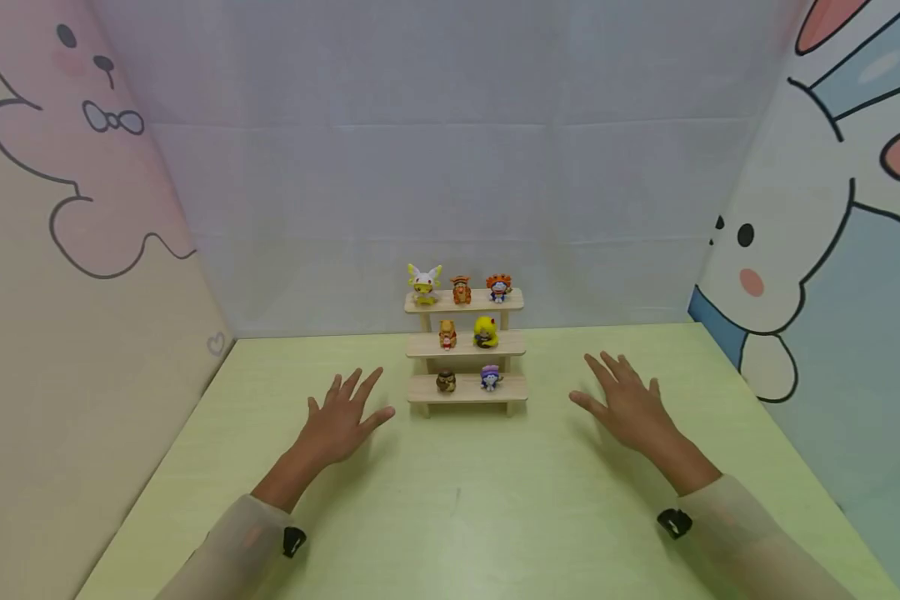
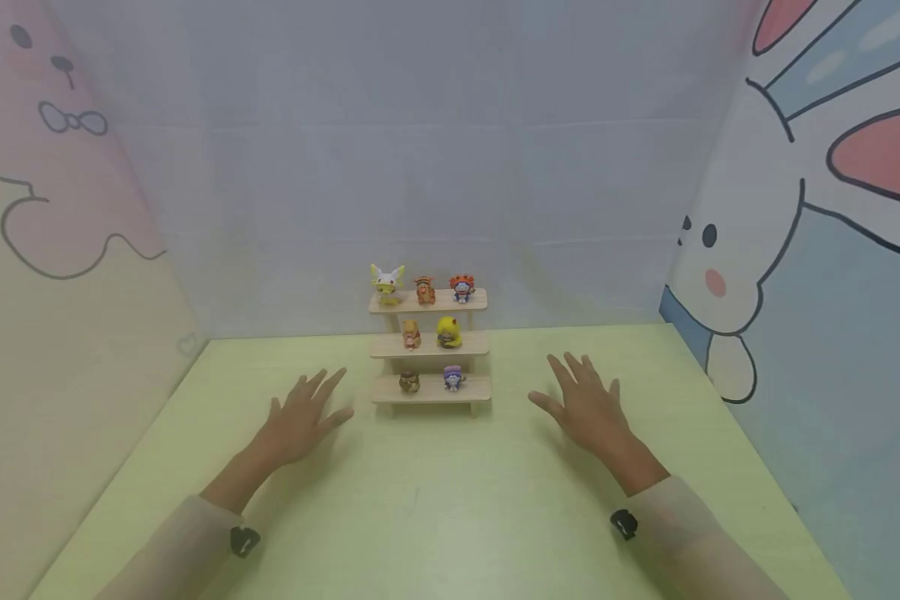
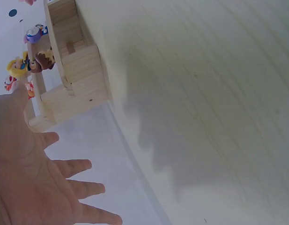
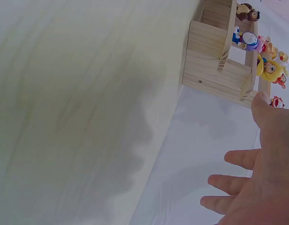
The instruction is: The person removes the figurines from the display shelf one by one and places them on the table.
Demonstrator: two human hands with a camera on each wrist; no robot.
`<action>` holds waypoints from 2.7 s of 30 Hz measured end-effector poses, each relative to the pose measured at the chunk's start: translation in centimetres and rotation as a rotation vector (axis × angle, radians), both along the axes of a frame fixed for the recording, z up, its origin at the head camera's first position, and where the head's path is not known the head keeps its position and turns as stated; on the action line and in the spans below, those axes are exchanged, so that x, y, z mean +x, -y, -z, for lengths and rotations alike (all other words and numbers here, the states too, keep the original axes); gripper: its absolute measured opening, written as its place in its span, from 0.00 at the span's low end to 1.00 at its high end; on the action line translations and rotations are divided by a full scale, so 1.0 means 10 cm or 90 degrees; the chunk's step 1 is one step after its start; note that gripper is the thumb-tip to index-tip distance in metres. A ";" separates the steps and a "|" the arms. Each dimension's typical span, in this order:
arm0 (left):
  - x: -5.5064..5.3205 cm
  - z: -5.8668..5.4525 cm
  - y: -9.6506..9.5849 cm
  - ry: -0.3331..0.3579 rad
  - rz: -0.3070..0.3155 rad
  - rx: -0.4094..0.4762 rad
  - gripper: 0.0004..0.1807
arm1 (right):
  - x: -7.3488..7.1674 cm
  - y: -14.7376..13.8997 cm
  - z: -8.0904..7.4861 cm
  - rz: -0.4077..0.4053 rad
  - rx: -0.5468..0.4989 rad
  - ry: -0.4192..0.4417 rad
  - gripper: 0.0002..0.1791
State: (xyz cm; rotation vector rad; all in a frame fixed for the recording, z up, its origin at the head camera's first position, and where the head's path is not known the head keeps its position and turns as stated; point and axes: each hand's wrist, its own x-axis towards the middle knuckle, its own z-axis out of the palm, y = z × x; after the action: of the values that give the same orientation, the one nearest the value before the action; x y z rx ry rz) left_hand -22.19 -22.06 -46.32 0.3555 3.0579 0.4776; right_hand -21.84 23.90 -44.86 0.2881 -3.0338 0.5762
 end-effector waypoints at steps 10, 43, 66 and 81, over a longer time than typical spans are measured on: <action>-0.08 -0.06 -0.13 0.003 0.045 0.079 0.42 | 0.00 0.05 -0.07 -0.007 -0.016 0.000 0.47; -0.54 -0.19 -0.50 0.087 0.023 0.426 0.37 | -0.13 0.38 -0.23 -0.083 -0.083 0.016 0.46; -0.68 -0.12 -0.76 0.201 -0.093 0.768 0.20 | -0.34 0.54 -0.41 -0.101 -0.160 -0.004 0.43; -0.73 0.02 -0.80 0.157 -0.098 0.768 0.14 | -0.64 0.63 -0.45 -0.053 -0.348 -0.041 0.34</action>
State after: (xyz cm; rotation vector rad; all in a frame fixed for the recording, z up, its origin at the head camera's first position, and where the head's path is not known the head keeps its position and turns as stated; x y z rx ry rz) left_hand -29.51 -14.05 -46.54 0.0358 2.1909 2.1134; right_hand -28.22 17.61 -40.36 0.3920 -2.6688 1.3253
